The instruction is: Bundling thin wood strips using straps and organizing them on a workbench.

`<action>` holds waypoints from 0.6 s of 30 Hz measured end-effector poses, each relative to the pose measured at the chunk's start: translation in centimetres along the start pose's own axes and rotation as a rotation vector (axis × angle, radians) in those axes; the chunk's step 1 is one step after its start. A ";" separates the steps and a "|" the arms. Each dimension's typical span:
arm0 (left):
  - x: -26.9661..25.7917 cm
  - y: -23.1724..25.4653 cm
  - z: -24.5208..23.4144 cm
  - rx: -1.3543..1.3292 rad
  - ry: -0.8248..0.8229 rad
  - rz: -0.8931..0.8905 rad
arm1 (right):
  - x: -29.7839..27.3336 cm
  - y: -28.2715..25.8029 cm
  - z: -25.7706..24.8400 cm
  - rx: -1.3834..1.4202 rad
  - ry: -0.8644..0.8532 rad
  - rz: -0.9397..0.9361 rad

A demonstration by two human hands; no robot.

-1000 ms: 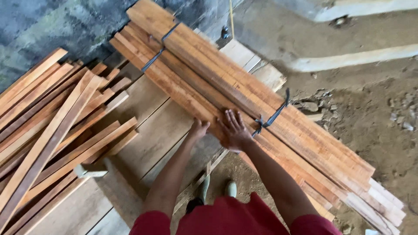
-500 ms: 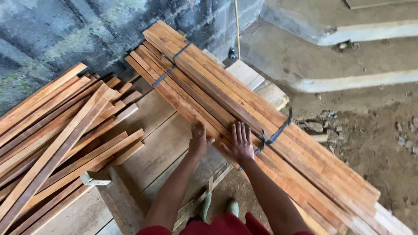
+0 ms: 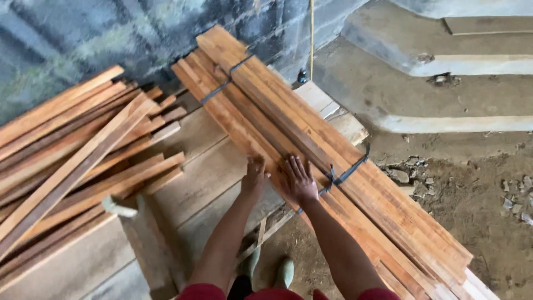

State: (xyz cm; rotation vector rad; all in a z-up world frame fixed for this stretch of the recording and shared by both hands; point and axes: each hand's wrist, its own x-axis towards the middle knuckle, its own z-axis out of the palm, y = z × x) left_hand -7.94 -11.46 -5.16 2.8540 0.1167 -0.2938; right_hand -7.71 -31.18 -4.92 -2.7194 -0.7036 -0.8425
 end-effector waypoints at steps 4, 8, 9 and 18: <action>-0.4 -1.5 1.4 -0.035 -0.035 0.088 | 1.9 0.3 1.7 -0.008 0.129 -0.019; -5.8 -4.1 -1.8 0.012 -0.317 0.179 | 1.5 -1.4 -0.8 0.084 -0.057 0.109; -7.2 -4.7 -3.7 0.007 -0.313 0.172 | 1.3 -1.8 -1.9 0.086 -0.059 0.100; -17.4 -15.1 -13.4 -0.304 -0.093 0.078 | 1.0 -7.6 -0.1 0.186 -0.412 0.181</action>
